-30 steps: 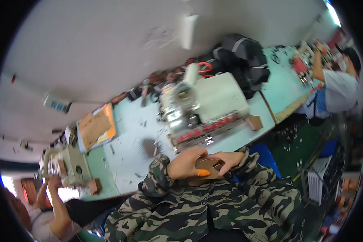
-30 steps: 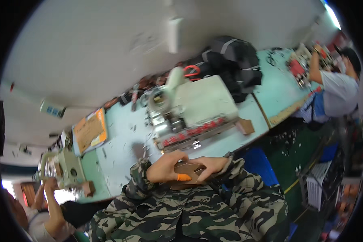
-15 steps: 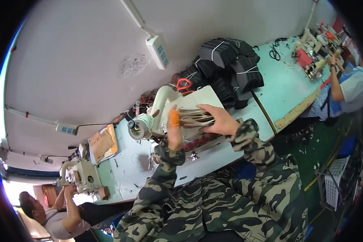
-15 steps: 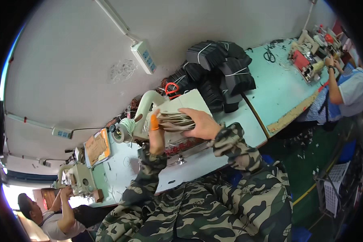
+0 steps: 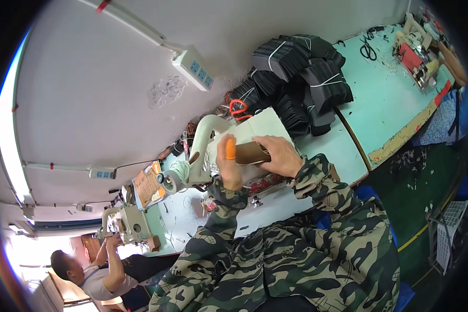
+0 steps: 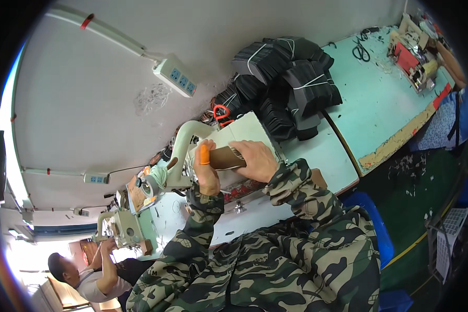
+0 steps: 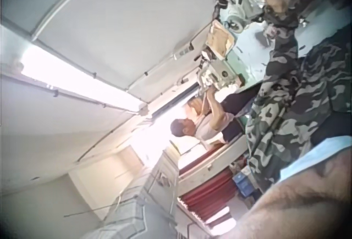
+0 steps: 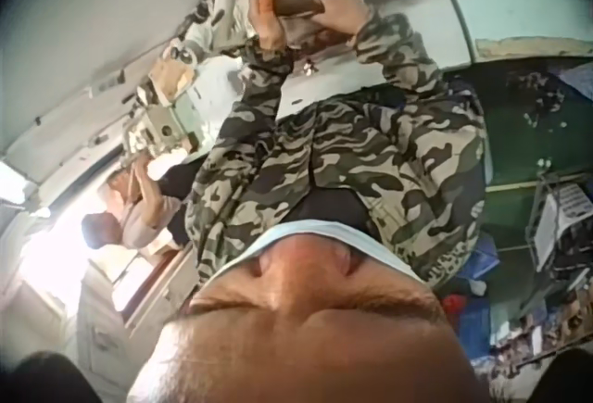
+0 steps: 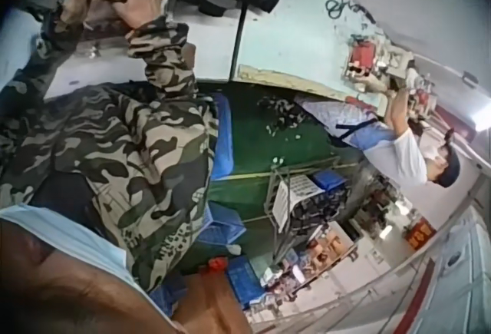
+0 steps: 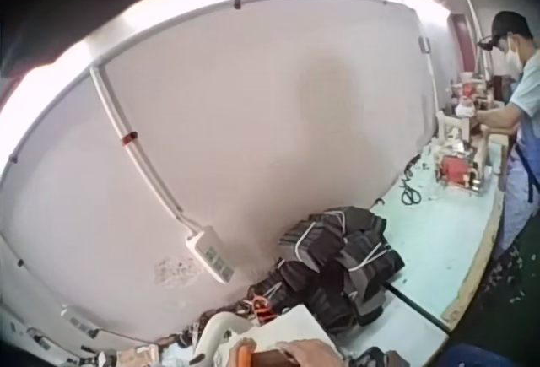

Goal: Stitching leather shoe components together using an industrial sewing machine.

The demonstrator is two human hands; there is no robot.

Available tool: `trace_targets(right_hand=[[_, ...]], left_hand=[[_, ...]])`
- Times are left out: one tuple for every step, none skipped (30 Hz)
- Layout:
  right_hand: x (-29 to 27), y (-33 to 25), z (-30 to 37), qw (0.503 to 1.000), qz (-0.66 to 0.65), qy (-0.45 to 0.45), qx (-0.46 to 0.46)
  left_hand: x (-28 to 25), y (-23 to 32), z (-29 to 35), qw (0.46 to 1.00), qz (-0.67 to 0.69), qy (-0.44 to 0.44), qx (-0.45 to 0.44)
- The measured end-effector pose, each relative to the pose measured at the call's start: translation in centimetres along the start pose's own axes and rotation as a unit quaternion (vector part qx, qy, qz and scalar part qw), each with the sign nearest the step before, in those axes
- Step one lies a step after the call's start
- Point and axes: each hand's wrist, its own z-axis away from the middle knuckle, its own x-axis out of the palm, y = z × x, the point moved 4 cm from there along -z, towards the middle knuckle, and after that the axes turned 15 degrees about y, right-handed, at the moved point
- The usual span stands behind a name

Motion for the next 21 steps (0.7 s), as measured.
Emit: trace_targets(right_hand=[[-0.7, -0.5, 0.0, 0.997, 0.027, 0.059, -0.037], [-1.3, -0.9, 0.0, 0.989, 0.054, 0.117, -0.074], [-1.2, -0.3, 0.1, 0.989, 0.054, 0.121, -0.071], [-0.7, 0.7, 0.3, 0.992, 0.075, 0.084, -0.054], [-0.3, 1.4, 0.4, 0.994, 0.096, 0.048, -0.037], [-0.4, 1.3, 0.5, 0.994, 0.094, 0.047, -0.035], [-0.7, 0.8, 0.6, 0.992, 0.106, 0.054, -0.051], [-0.8, 0.5, 0.7, 0.989, 0.119, 0.061, -0.068], [-0.6, 0.7, 0.9, 0.989, 0.12, 0.062, -0.064], [-0.1, 1.2, 1.1, 0.988, 0.135, 0.051, -0.057], [0.2, 1.5, 1.3, 0.987, 0.15, 0.039, -0.049], [0.2, 1.0, 1.1, 0.987, 0.149, 0.038, -0.051], [-0.4, 0.4, 1.0, 0.987, 0.139, 0.073, -0.041], [-0.7, 0.0, 0.9, 0.985, 0.128, 0.108, -0.032], [-0.6, 0.3, 1.3, 0.985, 0.127, 0.114, -0.032], [-0.3, 0.8, 1.5, 0.984, 0.131, 0.115, -0.028], [0.1, 1.5, 1.6, 0.983, 0.145, 0.108, -0.028], [0.4, 2.0, 1.7, 0.982, 0.159, 0.101, -0.031], [0.5, 2.2, 1.8, 0.981, 0.16, 0.102, -0.031], [0.8, 2.3, 2.0, 0.986, 0.142, 0.075, -0.035], [0.8, 1.9, 2.1, 0.99, 0.125, 0.048, -0.036]], left_hand=[[-0.1, -0.3, -0.3, 0.998, 0.038, 0.007, -0.051], [-0.1, -0.7, -0.5, 0.992, 0.076, 0.015, -0.102], [0.1, -0.6, -0.3, 0.996, 0.045, -0.024, -0.07], [0.2, -0.7, -0.5, 0.996, 0.043, -0.028, -0.07], [0.2, -0.9, -0.8, 0.996, 0.045, -0.026, -0.077], [0.2, -0.9, -0.7, 0.995, 0.046, -0.021, -0.087], [0.1, -0.7, -0.5, 0.995, 0.044, -0.02, -0.088], [0.0, -0.5, -0.2, 0.991, 0.067, -0.025, -0.112], [0.3, -0.3, 0.1, 0.986, 0.089, -0.033, -0.136], [0.7, -0.5, 0.2, 0.986, 0.088, -0.036, -0.139], [1.4, -0.4, 0.4, 0.994, 0.042, -0.054, -0.086], [1.6, -0.3, 0.3, 0.997, -0.004, -0.068, -0.028], [1.2, -1.0, -0.5, 0.999, -0.01, -0.044, -0.03], [1.0, -1.5, -0.5, 0.999, -0.01, -0.042, -0.029], [1.9, -1.4, 0.2, 0.997, -0.054, -0.048, 0.011], [2.8, -1.3, 0.8, 0.992, -0.098, -0.054, 0.052], [3.5, -1.1, 0.9, 0.992, -0.098, -0.039, 0.067], [3.5, -1.3, 0.4, 0.992, -0.095, -0.04, 0.066], [2.6, -1.6, -0.7, 0.997, -0.07, -0.018, 0.035], [2.0, -2.1, -1.5, 0.999, -0.044, 0.004, 0.003], [2.6, -1.9, -1.4, 0.998, -0.046, -0.017, 0.032]])
